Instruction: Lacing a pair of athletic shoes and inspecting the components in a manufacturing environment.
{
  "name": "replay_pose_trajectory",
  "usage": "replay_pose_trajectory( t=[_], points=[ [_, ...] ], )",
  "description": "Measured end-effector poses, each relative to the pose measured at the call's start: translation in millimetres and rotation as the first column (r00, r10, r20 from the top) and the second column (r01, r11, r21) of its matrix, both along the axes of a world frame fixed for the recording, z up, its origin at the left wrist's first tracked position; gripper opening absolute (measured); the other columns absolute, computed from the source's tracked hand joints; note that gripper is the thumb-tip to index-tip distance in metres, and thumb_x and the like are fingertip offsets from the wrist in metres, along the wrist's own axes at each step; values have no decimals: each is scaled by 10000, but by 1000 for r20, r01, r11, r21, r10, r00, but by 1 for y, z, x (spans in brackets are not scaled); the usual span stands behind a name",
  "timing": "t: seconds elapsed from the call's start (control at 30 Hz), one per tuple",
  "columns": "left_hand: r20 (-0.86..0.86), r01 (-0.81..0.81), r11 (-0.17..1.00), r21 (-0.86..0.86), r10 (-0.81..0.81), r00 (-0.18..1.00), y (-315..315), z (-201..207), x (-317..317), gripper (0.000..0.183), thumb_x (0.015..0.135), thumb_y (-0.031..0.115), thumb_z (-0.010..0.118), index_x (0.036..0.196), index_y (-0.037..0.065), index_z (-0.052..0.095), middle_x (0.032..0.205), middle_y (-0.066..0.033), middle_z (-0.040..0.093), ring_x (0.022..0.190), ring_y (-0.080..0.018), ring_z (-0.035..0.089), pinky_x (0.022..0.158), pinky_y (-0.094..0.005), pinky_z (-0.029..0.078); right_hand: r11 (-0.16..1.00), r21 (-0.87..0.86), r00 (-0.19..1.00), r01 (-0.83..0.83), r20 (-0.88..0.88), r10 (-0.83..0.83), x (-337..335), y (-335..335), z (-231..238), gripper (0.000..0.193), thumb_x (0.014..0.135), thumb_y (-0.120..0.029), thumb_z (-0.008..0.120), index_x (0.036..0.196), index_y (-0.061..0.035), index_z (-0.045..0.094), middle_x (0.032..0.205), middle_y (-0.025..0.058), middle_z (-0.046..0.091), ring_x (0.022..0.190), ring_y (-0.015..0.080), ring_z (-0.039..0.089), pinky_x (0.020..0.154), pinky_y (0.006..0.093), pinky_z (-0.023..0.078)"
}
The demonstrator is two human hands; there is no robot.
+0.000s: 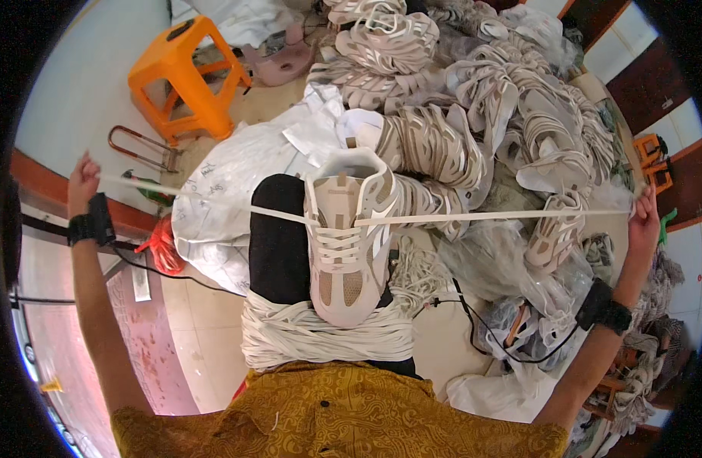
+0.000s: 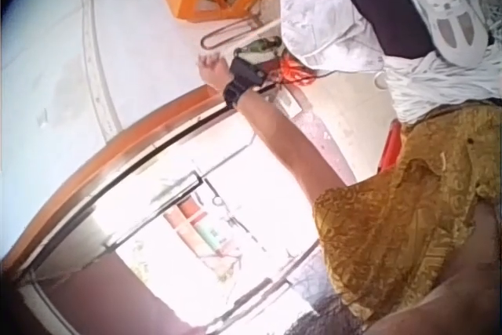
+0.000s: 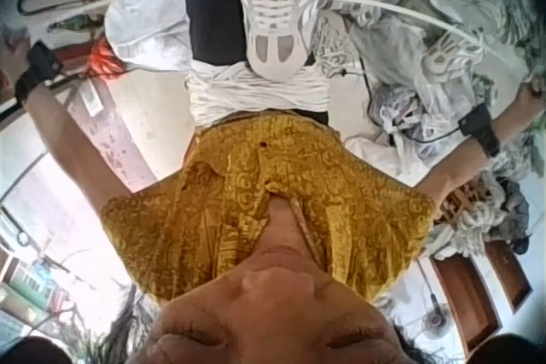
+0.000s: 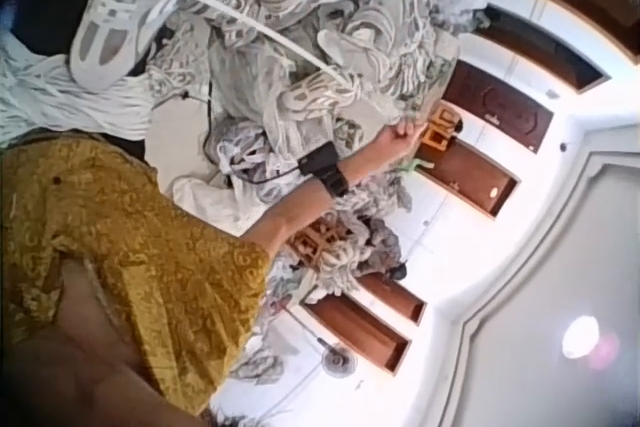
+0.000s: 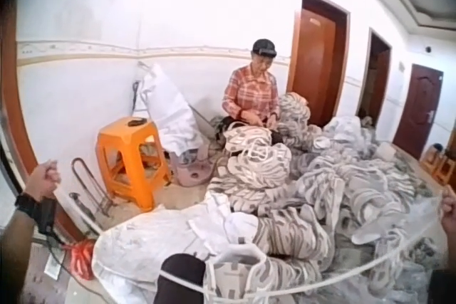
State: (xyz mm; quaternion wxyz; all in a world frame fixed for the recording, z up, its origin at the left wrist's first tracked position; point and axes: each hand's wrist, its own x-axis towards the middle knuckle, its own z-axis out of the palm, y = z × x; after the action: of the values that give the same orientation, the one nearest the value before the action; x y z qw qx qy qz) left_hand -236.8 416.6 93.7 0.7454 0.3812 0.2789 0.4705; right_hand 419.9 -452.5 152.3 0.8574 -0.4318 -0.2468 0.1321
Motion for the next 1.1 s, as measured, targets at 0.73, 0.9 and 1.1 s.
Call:
replay_pose_trajectory(
  t=[0.73, 0.9, 1.1],
  points=[
    [-478, -286, 827, 483, 523, 705, 105, -7, -183, 278, 802, 15, 444, 1072, -46, 467, 865, -46, 468, 656, -109, 453, 557, -191, 370, 498, -864, 979, -74, 33, 201, -236, 296, -54, 91, 736, -84, 586, 802, -53, 640, 675, -19, 571, 531, 30, 468, 446, 164, 369],
    [-504, -14, 914, 405, 236, 831, 35, 39, -145, 358, 806, 104, 485, 1153, 20, 512, 1094, -71, 528, 649, -85, 468, 558, -155, 370, 671, -732, 704, -114, 417, 574, -309, 376, -119, 57, 723, -87, 609, 762, -45, 611, 693, 45, 583, 540, 139, 527, 487, 243, 428],
    [-666, 524, 678, 515, -69, 743, -259, -32, 148, 257, 837, 190, 455, 970, 15, 587, 948, -66, 612, 739, -124, 576, 649, -238, 460, 777, -459, 197, 431, 888, 415, -303, 370, -142, 58, 653, -48, 585, 660, -41, 528, 697, 46, 496, 634, 184, 554, 506, 296, 460]
  ],
)
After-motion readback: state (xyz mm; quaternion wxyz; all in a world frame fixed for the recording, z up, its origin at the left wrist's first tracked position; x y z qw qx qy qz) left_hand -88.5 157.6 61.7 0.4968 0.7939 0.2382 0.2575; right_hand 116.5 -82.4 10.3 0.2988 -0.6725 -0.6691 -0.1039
